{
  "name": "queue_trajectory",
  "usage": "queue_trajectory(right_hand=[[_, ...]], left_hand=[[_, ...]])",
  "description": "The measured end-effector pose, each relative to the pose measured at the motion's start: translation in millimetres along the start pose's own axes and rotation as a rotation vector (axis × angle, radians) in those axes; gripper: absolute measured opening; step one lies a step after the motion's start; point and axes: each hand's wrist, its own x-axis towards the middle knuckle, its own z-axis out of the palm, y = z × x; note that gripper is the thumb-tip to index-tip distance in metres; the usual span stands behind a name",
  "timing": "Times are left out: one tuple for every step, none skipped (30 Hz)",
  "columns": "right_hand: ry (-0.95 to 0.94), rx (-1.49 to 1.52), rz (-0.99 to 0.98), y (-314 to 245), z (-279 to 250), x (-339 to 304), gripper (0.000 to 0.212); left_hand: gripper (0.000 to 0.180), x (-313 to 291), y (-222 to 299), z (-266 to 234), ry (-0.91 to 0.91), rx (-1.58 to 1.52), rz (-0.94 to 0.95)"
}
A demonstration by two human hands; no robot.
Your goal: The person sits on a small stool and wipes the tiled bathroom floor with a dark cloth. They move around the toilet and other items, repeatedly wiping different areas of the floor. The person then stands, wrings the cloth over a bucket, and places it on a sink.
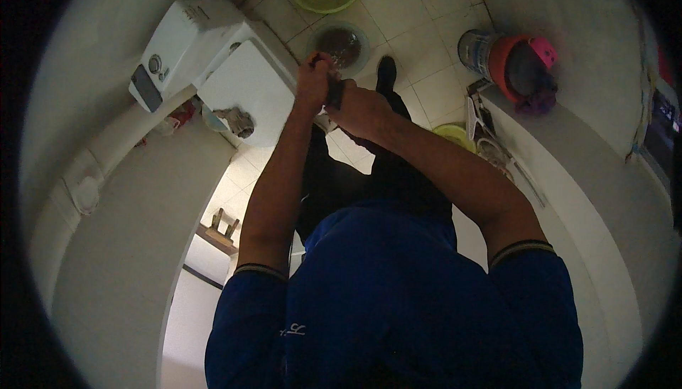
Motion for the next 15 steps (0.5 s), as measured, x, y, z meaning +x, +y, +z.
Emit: queue_trajectory(right_hand=[[0.001, -0.013, -0.027, -2, -1, -1, 0.062], [0.002, -0.026, -0.055, -4, -1, -2, 0.062], [0.003, -0.029, -0.044, -4, 1, 0, 0.062], [0.004, -0.032, -0.032, -3, 4, 2, 0.062], [0.005, -0.035, -0.021, -3, 7, 4, 0.063], [0.002, -0.037, -0.011, -2, 9, 4, 0.063], [-0.001, -0.04, 0.0, -2, 11, 4, 0.063], [-0.004, -0.042, 0.01, -1, 13, 3, 0.063], [-0.004, -0.04, 0.002, -4, 12, 2, 0.064], [-0.005, -0.038, -0.007, -8, 11, 0, 0.064], [-0.006, -0.036, -0.015, -11, 10, -2, 0.065], [-0.001, -0.06, -0.02, -10, 11, -2, 0.065], [0.005, -0.083, -0.025, -7, 14, -1, 0.066], [0.009, -0.107, -0.03, -5, 16, -1, 0.067], [0.006, -0.151, -0.089, -4, 19, -1, 0.062]], left_hand=[[0.014, 1, -4, -3, -0.014, -0.022, 0.005], [0.014, 3, -8, -6, -0.029, -0.043, 0.011], [0.015, 6, -12, -8, -0.046, -0.066, 0.018], [0.015, 8, -16, -10, -0.044, -0.057, 0.024], [0.015, 9, -20, -12, -0.042, -0.048, 0.031], [0.016, 8, -19, -11, -0.04, -0.039, 0.036], [0.016, 6, -18, -11, -0.027, 0.005, 0.041], [0.017, 4, -18, -10, -0.014, 0.049, 0.045], [0.018, 2, -17, -13, 0.004, 0.094, 0.053], [0.018, 3, -20, -17, -0.011, 0.058, 0.056], [0.019, 3, -23, -20, -0.025, 0.022, 0.059], [0.02, 2, -19, -19, -0.045, -0.017, 0.063], [0.02, -1, -17, -16, -0.023, 0.022, 0.068], [0.021, -5, -15, -12, 0.0, 0.06, 0.074], [0.022, -9, -12, -12, 0.029, 0.101, 0.08]])
